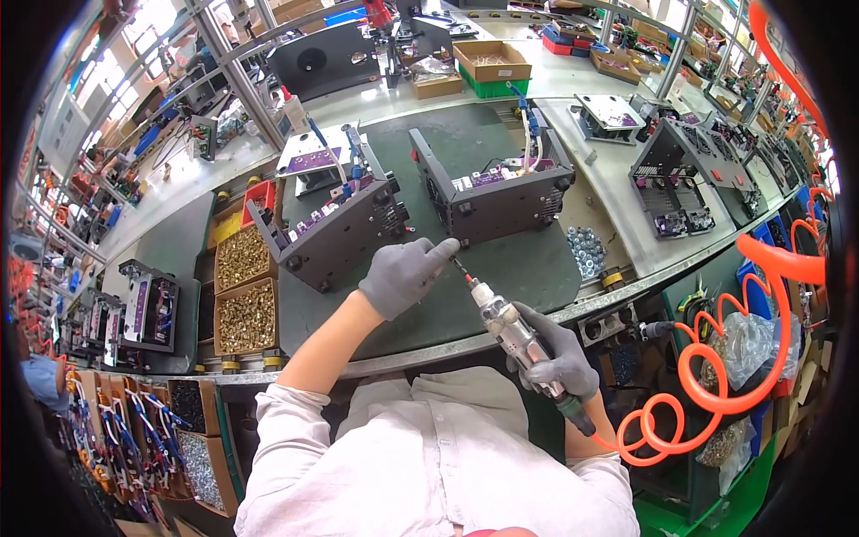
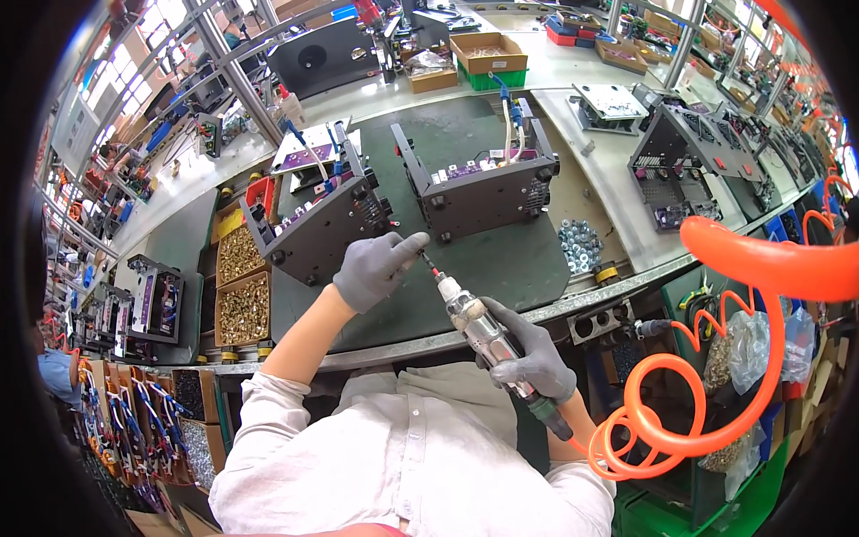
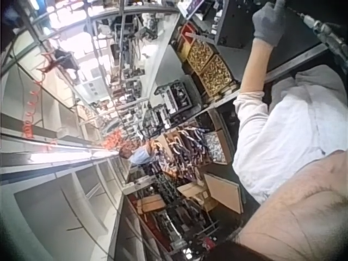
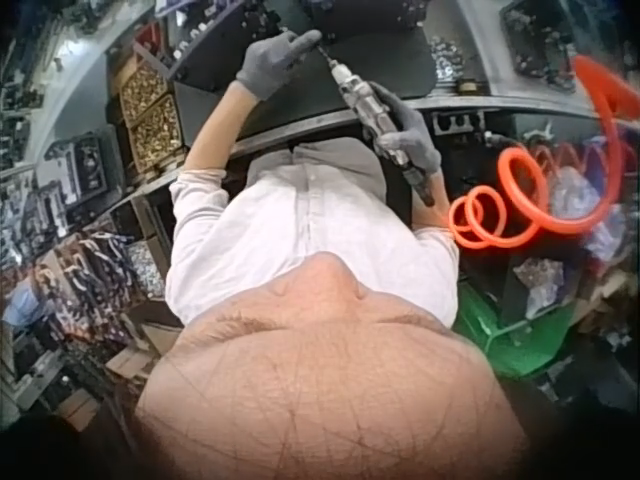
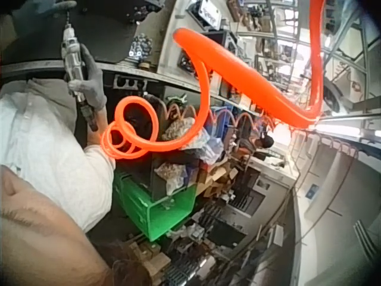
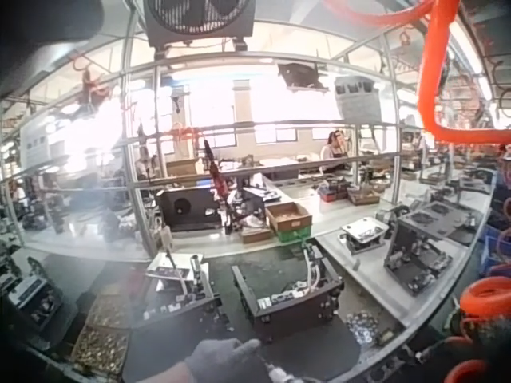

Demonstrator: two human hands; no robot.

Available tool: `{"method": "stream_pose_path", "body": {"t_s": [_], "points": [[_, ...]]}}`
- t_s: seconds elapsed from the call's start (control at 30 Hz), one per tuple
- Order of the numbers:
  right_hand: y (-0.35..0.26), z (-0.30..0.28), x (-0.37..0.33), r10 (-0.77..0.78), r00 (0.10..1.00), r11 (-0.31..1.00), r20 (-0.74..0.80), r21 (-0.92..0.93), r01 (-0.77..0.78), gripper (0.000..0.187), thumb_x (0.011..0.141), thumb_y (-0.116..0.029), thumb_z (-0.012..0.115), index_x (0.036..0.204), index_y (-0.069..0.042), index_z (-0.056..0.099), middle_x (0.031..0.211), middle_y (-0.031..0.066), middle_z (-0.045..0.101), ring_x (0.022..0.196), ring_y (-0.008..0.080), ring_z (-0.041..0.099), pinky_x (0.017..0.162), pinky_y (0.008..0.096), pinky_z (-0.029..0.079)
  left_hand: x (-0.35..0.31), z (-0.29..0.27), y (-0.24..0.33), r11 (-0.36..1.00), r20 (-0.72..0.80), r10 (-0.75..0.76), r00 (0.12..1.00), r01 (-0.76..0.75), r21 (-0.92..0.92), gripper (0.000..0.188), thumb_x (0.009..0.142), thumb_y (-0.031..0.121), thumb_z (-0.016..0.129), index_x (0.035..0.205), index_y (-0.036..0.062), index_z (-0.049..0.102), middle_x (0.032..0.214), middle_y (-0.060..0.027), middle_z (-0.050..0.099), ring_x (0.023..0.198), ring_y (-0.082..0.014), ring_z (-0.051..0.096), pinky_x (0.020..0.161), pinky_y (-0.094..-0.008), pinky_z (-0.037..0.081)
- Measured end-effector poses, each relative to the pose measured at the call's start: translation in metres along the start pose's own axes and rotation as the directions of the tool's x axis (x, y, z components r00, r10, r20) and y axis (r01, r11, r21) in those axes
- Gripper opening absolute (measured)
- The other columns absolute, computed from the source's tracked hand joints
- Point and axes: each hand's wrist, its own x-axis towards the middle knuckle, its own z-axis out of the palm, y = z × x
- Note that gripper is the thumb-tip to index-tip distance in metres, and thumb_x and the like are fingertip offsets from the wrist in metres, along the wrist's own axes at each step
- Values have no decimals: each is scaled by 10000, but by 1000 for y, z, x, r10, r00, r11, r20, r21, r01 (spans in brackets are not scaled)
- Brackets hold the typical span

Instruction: Assembling electronic power supply components into metal housings using a pneumatic screwdriver.

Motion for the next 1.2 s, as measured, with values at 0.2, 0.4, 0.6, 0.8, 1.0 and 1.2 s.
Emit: {"method": "stream_pose_path", "body": {"t_s": [0.2, 0.4, 0.6, 0.8, 1.0, 1.2], "points": [[8, -10, 1, -178, 984, 951, -28, -261, 165, 1036, 556, -81, 746, 1477, 24, 284, 1047, 146, 589, 826, 179, 622, 580, 259, 520, 17, -11, -5, 978, 141, 146, 979, -165, 130, 434, 801, 89, 622, 1231, 140, 590, 764, -56, 574, 589, -224, 595, 486, -340, 481], [6, -2, 20, -196, 964, 981, -180, -47, 190, 1015, 561, -99, 750, 1467, 31, 312, 1026, 99, 592, 754, 116, 576, 632, 238, 493, 37, 19, -15, 794, -46, -401, 915, 322, -516, 347, 891, 135, 649, 1231, 79, 619, 920, -55, 684, 685, -143, 611, 606, -262, 502], [20, -9, 46, -282, 940, 959, -193, -67, 274, 981, 588, -93, 705, 1474, 7, 296, 867, 96, 582, 573, 123, 565, 495, 239, 479, 60, 37, -27, 550, 57, -548, 835, 411, -727, 284, 961, 192, 592, 1197, 43, 646, 885, -20, 676, 732, -59, 568, 689, -227, 489], [20, -6, 54, -235, 942, 972, -237, -72, 225, 977, 580, -81, 713, 1474, -10, 324, 988, 91, 588, 690, 122, 577, 568, 239, 490, 65, 32, -22, 223, 273, -634, 723, 510, -831, 263, 949, 174, 602, 1161, 34, 666, 857, -55, 677, 680, -53, 555, 567, -216, 456], [18, -6, 57, -280, 938, 960, -203, -58, 274, 972, 602, -120, 707, 1477, -2, 301, 912, 110, 602, 614, 126, 586, 523, 239, 490, 17, 54, -34, -497, 379, -595, 708, 45, -866, 294, 963, 181, 568, 1239, 80, 595, 943, -65, 676, 489, -61, 390, 383, -189, 251], [8, -1, 34, -151, 982, 984, -114, 83, 161, 996, 591, -133, 718, 1482, -13, 288, 888, 137, 605, 607, 148, 593, 522, 252, 503, -11, 61, -17, -769, 652, -506, 565, 47, -638, 248, 971, 297, 563, 1072, 79, 624, 831, -22, 665, 421, -57, 359, 346, -200, 232]]}}
